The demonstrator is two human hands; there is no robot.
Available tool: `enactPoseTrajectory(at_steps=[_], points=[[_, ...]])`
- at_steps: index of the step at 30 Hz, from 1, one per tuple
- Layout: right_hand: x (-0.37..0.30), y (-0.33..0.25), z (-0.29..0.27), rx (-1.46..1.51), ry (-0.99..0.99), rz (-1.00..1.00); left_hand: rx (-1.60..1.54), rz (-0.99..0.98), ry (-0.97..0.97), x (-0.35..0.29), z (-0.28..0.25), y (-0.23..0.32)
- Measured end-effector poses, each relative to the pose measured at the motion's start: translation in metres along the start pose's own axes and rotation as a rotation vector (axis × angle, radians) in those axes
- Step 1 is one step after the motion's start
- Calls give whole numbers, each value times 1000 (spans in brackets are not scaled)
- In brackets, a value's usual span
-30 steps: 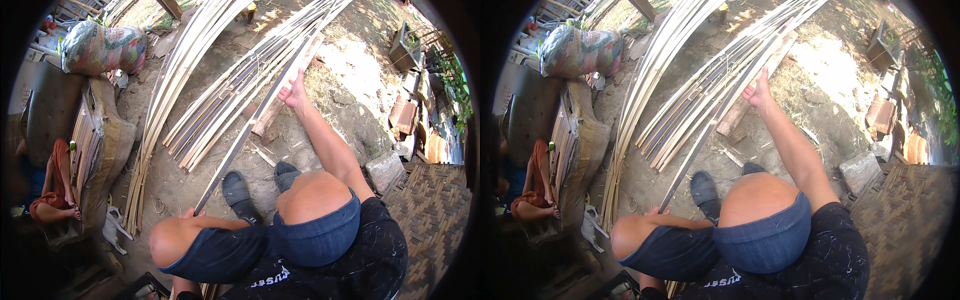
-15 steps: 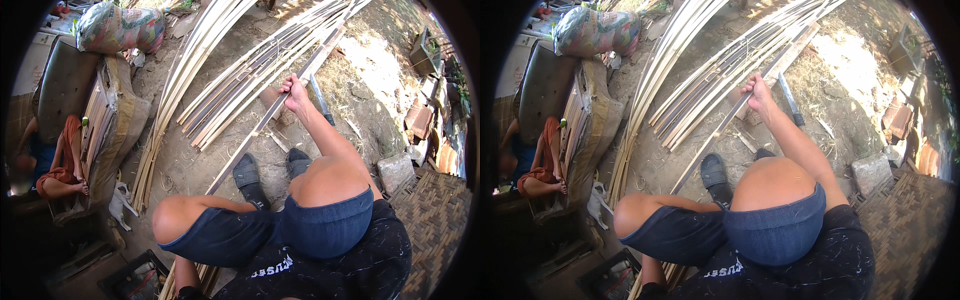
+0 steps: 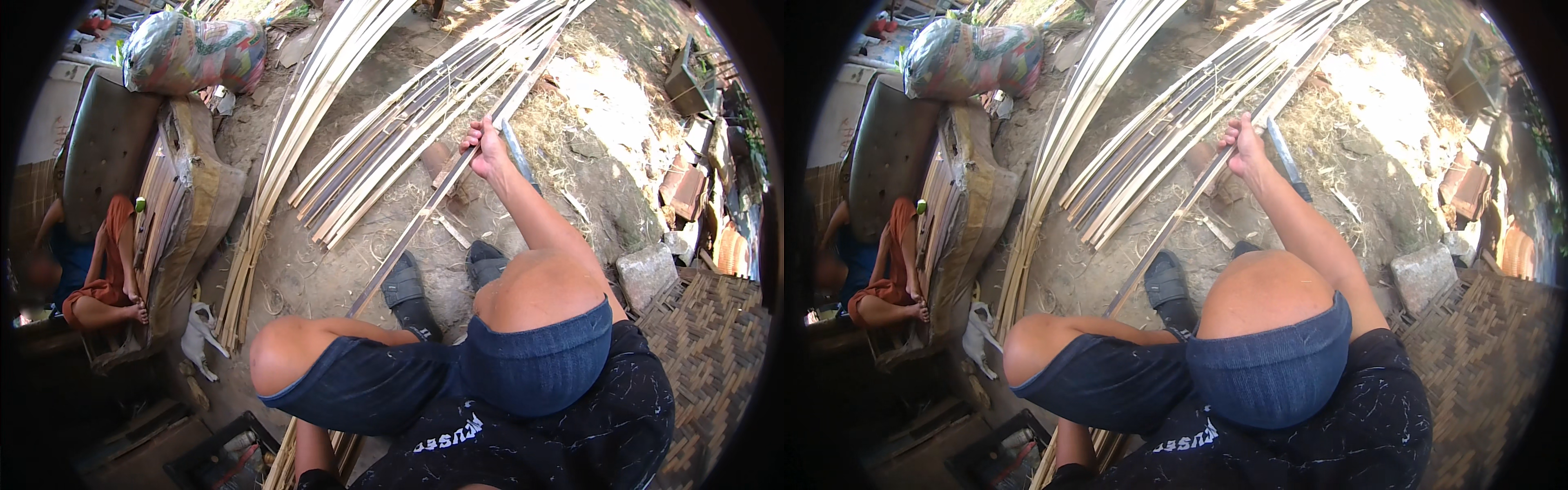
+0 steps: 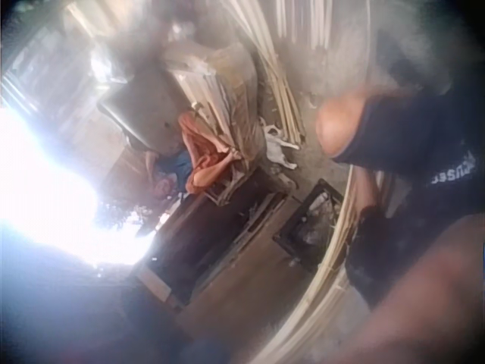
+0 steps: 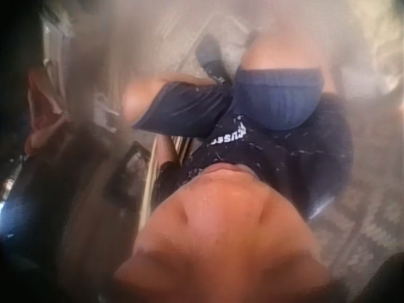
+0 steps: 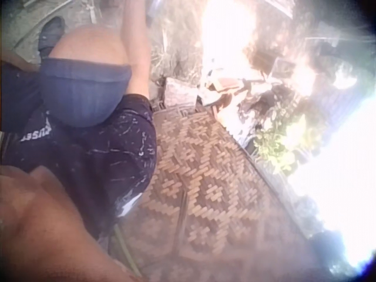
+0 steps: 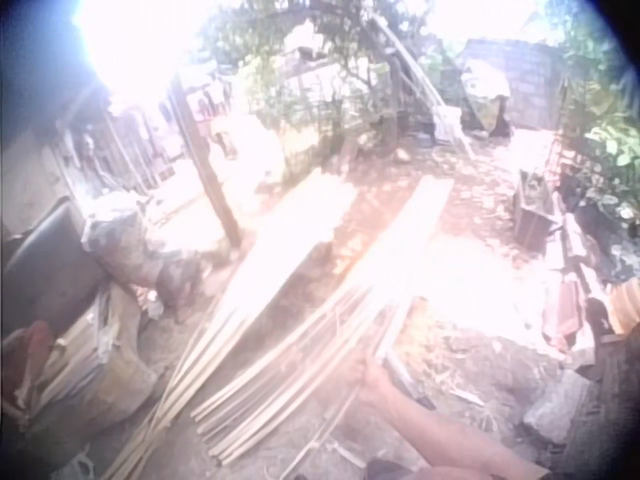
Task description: The person sits on the ground and uses a knife to split long bamboo strips into thinner pieces. They repeatedly hold a strip, draw the knife along its length, and set the finished pieces aside. A small white dog is visible nearby.
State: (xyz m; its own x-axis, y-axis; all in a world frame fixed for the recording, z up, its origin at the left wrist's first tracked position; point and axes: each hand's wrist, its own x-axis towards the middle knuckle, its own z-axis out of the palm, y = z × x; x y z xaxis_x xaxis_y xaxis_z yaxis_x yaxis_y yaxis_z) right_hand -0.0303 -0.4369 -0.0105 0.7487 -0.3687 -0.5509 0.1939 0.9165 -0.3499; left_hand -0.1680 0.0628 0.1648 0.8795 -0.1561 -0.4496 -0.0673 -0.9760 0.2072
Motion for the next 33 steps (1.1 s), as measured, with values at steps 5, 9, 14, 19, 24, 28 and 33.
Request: enactPoseTrajectory(at_steps=[5, 9, 14, 19, 24, 28, 33], points=[[-3, 4, 5, -15, 32, -4, -3, -6, 9, -3, 1, -2], [-8, 6, 7, -35, 71, -22, -9, -5, 11, -4, 1, -3], [-5, 8, 0, -22, 60, -6, -17, -1, 21, -5, 1, -6], [-3, 2, -3, 102, 60, 16, -20, 33, 28, 1, 2, -4], [-6, 10, 9, -20, 119, -31, -23, 119, 57, 20, -4, -2], [-12, 12, 14, -33, 131, -66, -73, 397, 104, 68, -25, 16], [-33, 38, 42, 48, 123, 25, -166, 603, -264, 153, -87, 117]])
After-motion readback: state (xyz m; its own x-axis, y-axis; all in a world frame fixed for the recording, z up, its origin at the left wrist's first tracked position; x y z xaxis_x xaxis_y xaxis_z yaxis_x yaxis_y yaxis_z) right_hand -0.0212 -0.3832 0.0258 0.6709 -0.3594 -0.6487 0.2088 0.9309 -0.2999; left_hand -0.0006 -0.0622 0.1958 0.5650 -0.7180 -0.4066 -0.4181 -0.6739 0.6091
